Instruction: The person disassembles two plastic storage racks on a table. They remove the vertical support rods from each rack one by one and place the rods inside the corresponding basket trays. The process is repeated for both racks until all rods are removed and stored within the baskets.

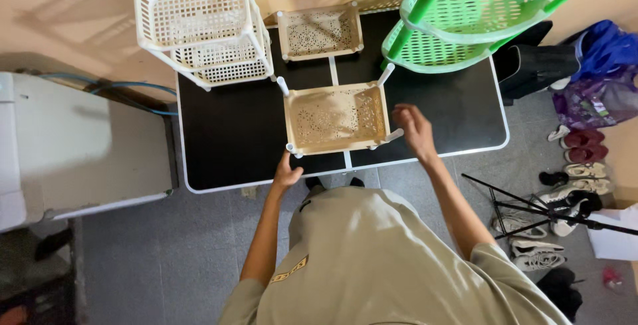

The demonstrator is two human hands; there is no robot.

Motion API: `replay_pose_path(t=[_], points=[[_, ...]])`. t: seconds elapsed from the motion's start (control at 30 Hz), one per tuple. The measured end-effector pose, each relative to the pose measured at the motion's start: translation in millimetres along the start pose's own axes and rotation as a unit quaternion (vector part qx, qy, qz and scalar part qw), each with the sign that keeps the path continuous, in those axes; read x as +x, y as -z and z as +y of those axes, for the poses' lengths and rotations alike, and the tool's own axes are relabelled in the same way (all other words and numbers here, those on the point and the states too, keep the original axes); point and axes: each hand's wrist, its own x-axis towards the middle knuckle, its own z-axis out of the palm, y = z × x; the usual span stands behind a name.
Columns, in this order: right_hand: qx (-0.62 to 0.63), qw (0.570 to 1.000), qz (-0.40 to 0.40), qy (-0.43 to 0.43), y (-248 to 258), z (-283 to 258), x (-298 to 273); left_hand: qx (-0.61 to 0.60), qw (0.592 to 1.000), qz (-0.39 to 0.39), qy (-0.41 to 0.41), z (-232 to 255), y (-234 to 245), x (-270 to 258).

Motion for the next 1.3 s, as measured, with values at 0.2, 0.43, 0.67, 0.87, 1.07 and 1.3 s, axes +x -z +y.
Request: replay_pose_path(t=[0.2, 0.43, 0.67, 0.87, 1.07, 1.3], points=[[0.037, 0.995, -0.005, -0.090, -18.9, 54.0, -15.9, 0.033, 0.996, 0.048, 0.069, 12.9, -8.1, 29.9], [0.168, 0.970, 0.043, -0.172, 36.9, 90.1, -15.5, 0.096, 0.992, 0.071, -0.034, 122.6, 19.6, 54.1], [0.025, 0.967, -0.165, -0.193, 49.7, 84.1, -34.9, 0.213, 0.968, -0.001, -0.136, 234.8, 22.7, 59.4], [0.207, 0.851, -0.434, -0.213, 56.7, -22.4, 45.1, 0.326, 0.933, -0.005, -0.153, 283.1, -2.0, 69.6], [0.313, 0.629, -0.599, -0.384, 28.2, -82.2, 51.6, 0.362, 0.913, -0.047, -0.182, 298.6, -6.3, 85.8], [0.098, 0.787, -0.593, -0.136, 36.2, -90.1, 45.9, 0.392, 0.892, -0.065, -0.213, 286.1, -7.7, 98.0]])
